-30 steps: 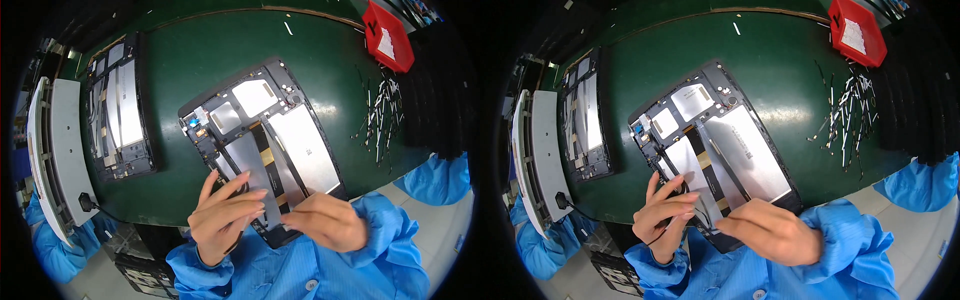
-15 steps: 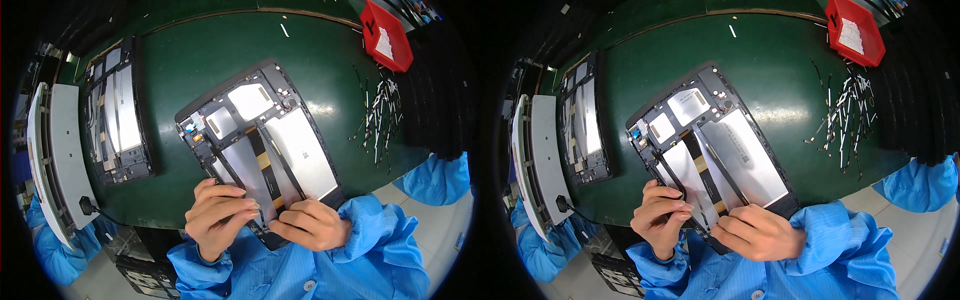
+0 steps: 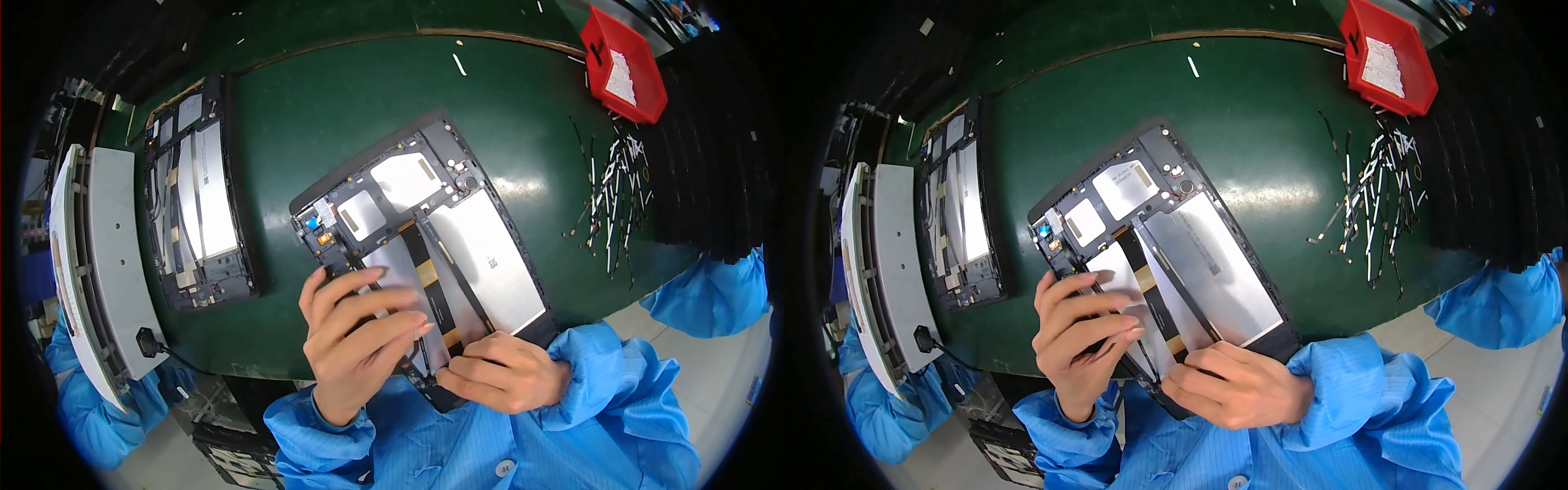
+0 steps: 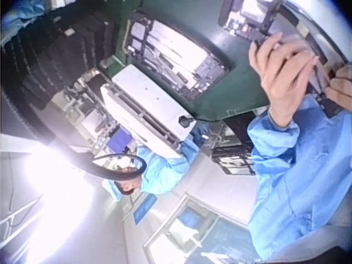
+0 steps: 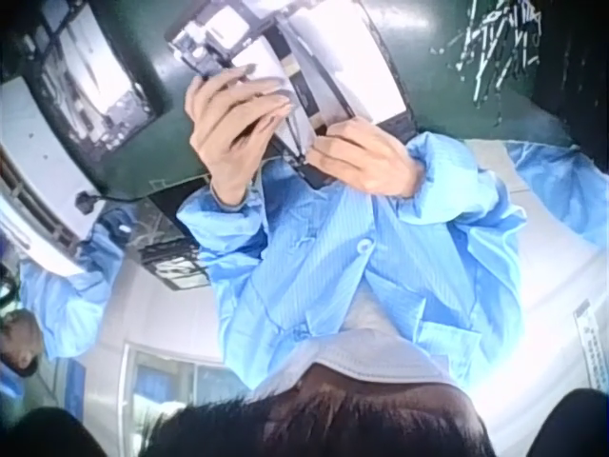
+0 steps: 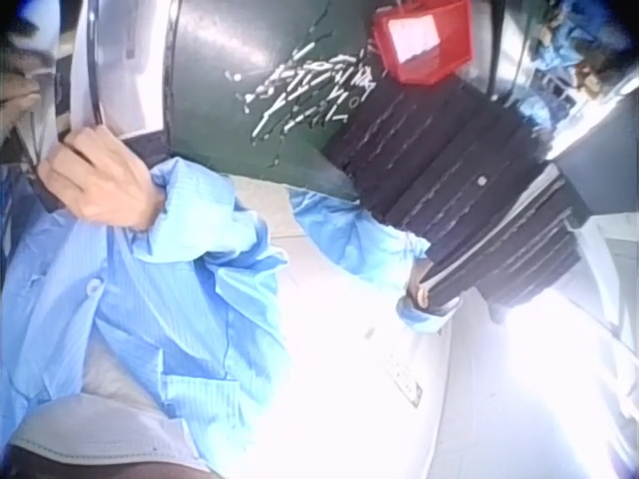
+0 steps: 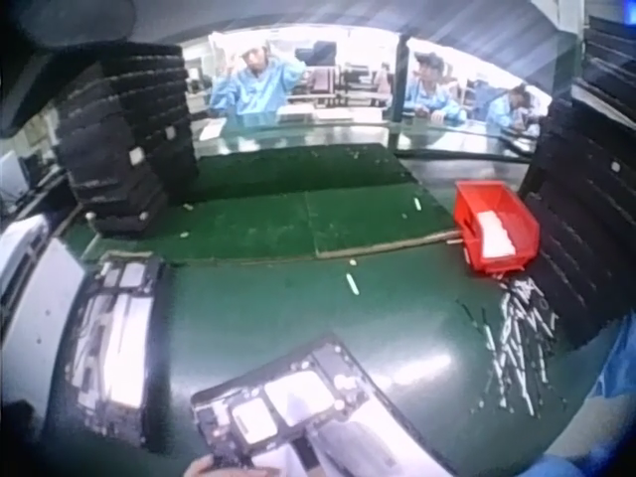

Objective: The person takes tablet chassis from an assembly line conveyor and installs ribbon cables into the tablet components by hand.

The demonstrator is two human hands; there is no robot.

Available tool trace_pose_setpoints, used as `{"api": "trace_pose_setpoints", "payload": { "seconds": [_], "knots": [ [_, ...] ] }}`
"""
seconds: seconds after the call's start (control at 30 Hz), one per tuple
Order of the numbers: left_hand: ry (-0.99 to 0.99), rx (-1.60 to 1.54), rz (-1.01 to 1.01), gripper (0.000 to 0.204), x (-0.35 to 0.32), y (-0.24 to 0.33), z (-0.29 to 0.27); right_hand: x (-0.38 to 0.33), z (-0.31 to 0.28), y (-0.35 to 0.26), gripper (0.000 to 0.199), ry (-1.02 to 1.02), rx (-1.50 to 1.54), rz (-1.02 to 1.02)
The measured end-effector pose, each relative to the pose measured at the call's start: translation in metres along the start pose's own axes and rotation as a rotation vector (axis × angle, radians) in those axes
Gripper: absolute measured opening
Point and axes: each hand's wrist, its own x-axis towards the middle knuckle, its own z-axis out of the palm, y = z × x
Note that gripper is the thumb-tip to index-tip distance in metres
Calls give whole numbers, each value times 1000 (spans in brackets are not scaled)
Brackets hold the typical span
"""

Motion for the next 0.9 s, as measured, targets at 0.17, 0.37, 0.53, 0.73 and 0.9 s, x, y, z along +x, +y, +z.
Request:
{"api": "trace_pose_setpoints", "payload": {
  "seconds": [0.17, 0.37, 0.53, 0.73, 0.9],
  "knots": [
    [-23, 28, -17, 15, 0, -9, 5, 0, 2, 0, 26, 16, 6, -1],
    [-24, 35, -23, 15, 2, -9, 5, 1, 0, -1, 25, 2, 7, 13],
    [-23, 46, -24, 16, 3, -10, 4, 4, -2, 0, 24, -27, -13, 10],
    [-24, 17, -28, 15, 4, -10, 4, 3, 3, -6, 16, 5, -7, 51],
    [-39, 8, -67, 14, 3, -9, 5, 4, 4, -5, 12, 13, 8, 93]
  ]
}}
